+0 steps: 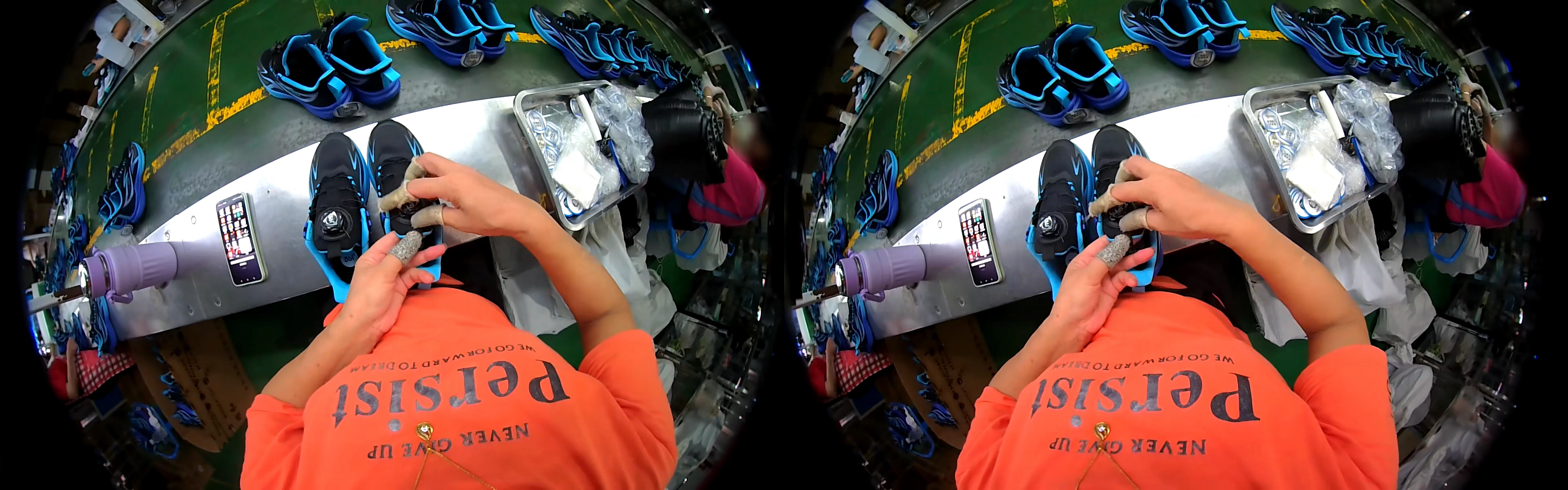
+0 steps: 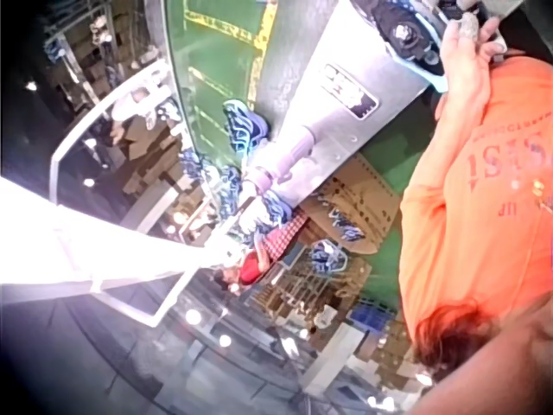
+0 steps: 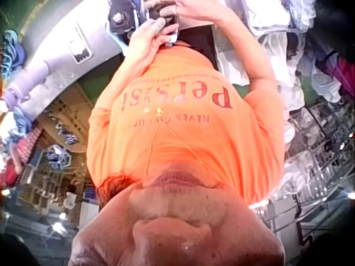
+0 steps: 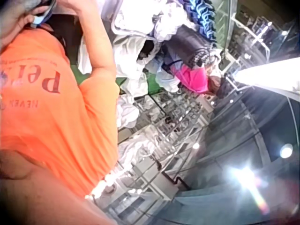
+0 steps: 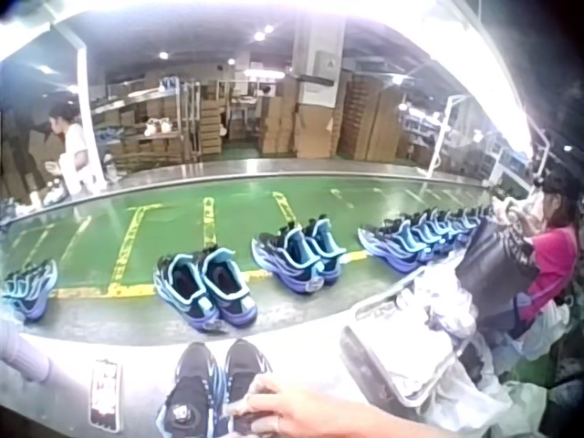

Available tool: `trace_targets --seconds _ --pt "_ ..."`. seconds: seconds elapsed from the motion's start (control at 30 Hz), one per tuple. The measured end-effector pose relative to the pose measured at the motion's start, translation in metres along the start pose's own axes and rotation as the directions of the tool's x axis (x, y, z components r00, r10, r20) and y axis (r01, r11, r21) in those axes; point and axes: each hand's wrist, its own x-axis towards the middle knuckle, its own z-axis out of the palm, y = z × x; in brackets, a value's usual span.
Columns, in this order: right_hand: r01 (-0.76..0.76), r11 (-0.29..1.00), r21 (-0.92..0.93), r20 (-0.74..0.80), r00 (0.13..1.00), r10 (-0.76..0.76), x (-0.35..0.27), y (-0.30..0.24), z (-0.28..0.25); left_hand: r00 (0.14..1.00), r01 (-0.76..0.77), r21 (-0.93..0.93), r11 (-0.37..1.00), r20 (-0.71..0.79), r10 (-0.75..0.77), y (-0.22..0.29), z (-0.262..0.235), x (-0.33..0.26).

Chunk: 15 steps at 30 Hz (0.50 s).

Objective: The person inserts rolls of paper stuffing into the interior of shoes on a conveyor belt.

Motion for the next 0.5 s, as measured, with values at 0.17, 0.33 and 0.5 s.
trace_targets --seconds 0.17,0.33,0.5 --pt "-0.131 0.980 -0.147 -0.136 0.984 0.111 -0.007 -0.008 0.013 1.000 0.005 -0.033 0.999 0.002 -0.005 0.001 0.005 0.000" --pt "0.030 0.999 0.035 -0.062 0.998 -0.027 -0.004 0.005 0.004 1.000 0.013 0.012 1.000 0.012 -0.013 -0.002 0.001 0.002" --pt "-0.257 0.956 -0.141 -0.089 0.965 0.246 -0.011 -0.009 0.018 1.000 0.001 -0.051 0.999 0.019 0.000 -0.003 0.002 0.002"
